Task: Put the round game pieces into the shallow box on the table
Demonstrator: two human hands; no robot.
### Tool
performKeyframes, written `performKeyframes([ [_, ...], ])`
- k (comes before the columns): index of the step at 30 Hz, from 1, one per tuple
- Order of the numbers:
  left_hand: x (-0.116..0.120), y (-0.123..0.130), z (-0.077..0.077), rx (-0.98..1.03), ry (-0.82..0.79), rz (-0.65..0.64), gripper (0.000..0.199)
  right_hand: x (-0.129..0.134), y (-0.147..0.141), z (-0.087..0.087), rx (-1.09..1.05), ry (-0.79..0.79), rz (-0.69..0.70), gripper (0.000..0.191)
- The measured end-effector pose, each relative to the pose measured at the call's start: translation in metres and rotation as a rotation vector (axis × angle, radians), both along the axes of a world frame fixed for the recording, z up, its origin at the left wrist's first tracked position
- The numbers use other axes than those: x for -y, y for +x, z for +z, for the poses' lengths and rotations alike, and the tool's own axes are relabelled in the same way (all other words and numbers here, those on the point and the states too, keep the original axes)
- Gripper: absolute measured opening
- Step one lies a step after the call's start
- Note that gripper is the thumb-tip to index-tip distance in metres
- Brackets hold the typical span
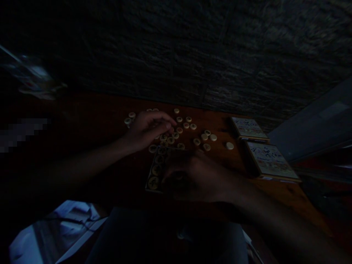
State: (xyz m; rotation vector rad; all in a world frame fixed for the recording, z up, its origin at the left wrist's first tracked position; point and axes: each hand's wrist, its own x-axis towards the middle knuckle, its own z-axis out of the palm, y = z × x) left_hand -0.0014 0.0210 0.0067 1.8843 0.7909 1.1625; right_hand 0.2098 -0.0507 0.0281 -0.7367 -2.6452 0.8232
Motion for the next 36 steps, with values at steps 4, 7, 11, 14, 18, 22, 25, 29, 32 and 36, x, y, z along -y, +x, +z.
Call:
performKeyframes([
  [4,-0.001,0.0,-0.001,0.005,0.009,-0.014,0.02,0.001,-0.001,0.0,0.021,-0.014,0.007,0.022],
  [7,-0.002,0.0,-0.002,-0.011,0.023,-0.015,0.02,0.002,-0.002,0.0,0.033,-0.013,0.0,0.02],
  [11,-0.003,0.0,-0.003,-0.002,0.026,-0.017,0.019,0.001,-0.002,0.0,0.036,-0.022,0.008,0.018],
  [14,-0.004,0.0,-0.004,0.002,0.055,-0.022,0.019,0.0,0.0,0.0,0.038,-0.064,-0.001,0.017],
  [18,-0.004,-0.001,-0.005,-0.008,0.072,-0.013,0.019,-0.002,0.004,0.003,0.004,-0.125,-0.003,0.019],
  [22,-0.005,-0.002,-0.005,-0.041,0.095,0.024,0.019,-0.005,0.006,0.007,-0.102,-0.104,-0.062,0.012],
  [25,-0.009,-0.004,-0.005,-0.053,0.111,0.081,0.02,-0.014,0.01,0.005,-0.258,-0.01,-0.305,0.006],
  [29,-0.022,-0.011,-0.006,-0.05,0.16,0.215,0.018,-0.043,0.022,-0.005,-0.523,0.125,-0.697,0.023],
  [32,-0.034,-0.019,-0.007,-0.073,0.158,0.308,0.017,-0.067,0.035,-0.013,-0.594,0.2,-0.858,0.024],
  [36,-0.044,-0.026,-0.011,-0.183,0.204,0.355,0.018,-0.087,0.046,-0.028,-0.604,0.227,-0.909,0.02],
])
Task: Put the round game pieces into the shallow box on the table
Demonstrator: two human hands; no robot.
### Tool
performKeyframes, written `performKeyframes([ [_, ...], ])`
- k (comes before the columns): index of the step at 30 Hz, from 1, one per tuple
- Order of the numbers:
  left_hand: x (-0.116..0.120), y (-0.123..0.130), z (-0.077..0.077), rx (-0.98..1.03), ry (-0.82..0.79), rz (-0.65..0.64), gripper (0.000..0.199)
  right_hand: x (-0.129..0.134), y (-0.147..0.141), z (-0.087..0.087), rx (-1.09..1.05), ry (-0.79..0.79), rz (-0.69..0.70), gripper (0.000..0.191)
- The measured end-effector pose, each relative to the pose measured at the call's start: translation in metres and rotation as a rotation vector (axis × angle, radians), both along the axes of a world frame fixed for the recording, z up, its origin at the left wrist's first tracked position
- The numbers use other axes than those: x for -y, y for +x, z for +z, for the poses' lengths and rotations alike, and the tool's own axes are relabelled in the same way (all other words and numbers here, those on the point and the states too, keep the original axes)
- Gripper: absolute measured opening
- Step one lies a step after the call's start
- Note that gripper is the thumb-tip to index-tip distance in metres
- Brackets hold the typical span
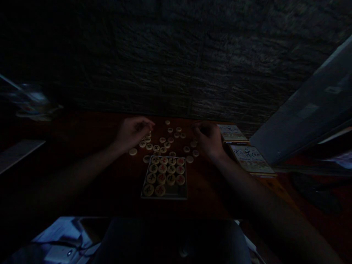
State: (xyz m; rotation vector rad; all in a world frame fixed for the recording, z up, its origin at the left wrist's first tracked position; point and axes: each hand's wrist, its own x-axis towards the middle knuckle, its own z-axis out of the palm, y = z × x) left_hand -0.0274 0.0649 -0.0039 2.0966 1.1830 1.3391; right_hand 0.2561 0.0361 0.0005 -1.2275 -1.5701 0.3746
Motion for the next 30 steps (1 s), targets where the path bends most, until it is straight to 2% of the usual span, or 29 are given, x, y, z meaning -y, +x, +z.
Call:
performKeyframes([
  [6,-0.001,0.0,-0.005,-0.214,0.029,-0.056,0.018,-0.009,0.006,-0.015,0.13,-0.063,0.001,0.023],
  [14,-0.002,0.005,-0.011,-0.358,0.097,-0.112,0.015,-0.003,0.002,-0.014,0.3,-0.11,0.071,0.027],
  [19,-0.002,0.006,-0.011,-0.397,0.105,-0.125,0.016,-0.002,0.003,-0.012,0.315,-0.102,0.106,0.027],
  [30,0.003,-0.002,-0.004,-0.451,0.047,-0.077,0.018,-0.005,0.005,-0.012,0.239,-0.111,0.076,0.023],
])
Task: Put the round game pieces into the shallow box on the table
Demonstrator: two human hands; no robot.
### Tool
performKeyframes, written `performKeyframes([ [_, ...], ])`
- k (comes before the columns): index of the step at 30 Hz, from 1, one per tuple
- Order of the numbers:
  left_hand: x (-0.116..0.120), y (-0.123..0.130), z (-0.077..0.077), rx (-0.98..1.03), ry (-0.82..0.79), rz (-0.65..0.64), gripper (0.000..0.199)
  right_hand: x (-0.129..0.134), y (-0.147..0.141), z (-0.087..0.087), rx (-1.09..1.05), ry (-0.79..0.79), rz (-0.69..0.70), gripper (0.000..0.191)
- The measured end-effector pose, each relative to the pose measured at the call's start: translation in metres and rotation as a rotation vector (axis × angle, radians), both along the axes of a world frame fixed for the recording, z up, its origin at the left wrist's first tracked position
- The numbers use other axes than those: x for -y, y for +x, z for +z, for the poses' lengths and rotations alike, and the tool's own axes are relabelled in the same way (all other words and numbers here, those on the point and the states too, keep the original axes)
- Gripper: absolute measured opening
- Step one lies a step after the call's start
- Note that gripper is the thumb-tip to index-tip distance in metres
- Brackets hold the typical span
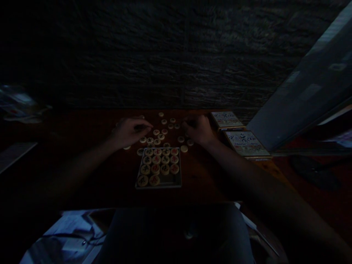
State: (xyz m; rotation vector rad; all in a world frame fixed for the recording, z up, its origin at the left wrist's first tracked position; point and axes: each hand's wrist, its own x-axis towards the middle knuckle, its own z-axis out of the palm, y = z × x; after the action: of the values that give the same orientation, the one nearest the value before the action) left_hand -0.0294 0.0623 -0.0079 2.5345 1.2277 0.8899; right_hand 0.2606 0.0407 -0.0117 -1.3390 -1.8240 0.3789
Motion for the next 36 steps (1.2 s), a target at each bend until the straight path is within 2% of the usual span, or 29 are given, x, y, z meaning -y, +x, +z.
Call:
performKeyframes([
  [3,-0.003,-0.004,-0.001,0.039,-0.01,-0.001,0.02,-0.004,0.003,0.0,-0.063,0.033,-0.078,0.025],
  [6,-0.005,-0.006,-0.002,0.032,-0.017,-0.009,0.02,-0.007,0.005,-0.001,-0.133,0.069,-0.14,0.035],
  [13,-0.004,-0.007,0.0,-0.024,-0.043,-0.044,0.02,-0.009,0.008,0.001,-0.194,0.065,-0.148,0.039],
  [19,-0.014,-0.018,0.001,0.074,-0.073,0.009,0.021,-0.012,0.012,0.007,-0.454,0.013,-0.18,0.04],
  [21,-0.017,-0.022,0.001,0.107,-0.08,0.015,0.02,-0.015,0.016,0.007,-0.479,-0.015,-0.207,0.036],
  [28,-0.021,-0.028,0.0,0.103,-0.082,0.032,0.021,-0.026,0.028,-0.001,-0.244,-0.039,-0.215,0.016],
  [36,-0.024,-0.03,0.002,0.163,-0.11,0.062,0.02,-0.013,0.022,-0.001,0.116,-0.096,-0.059,0.021],
])
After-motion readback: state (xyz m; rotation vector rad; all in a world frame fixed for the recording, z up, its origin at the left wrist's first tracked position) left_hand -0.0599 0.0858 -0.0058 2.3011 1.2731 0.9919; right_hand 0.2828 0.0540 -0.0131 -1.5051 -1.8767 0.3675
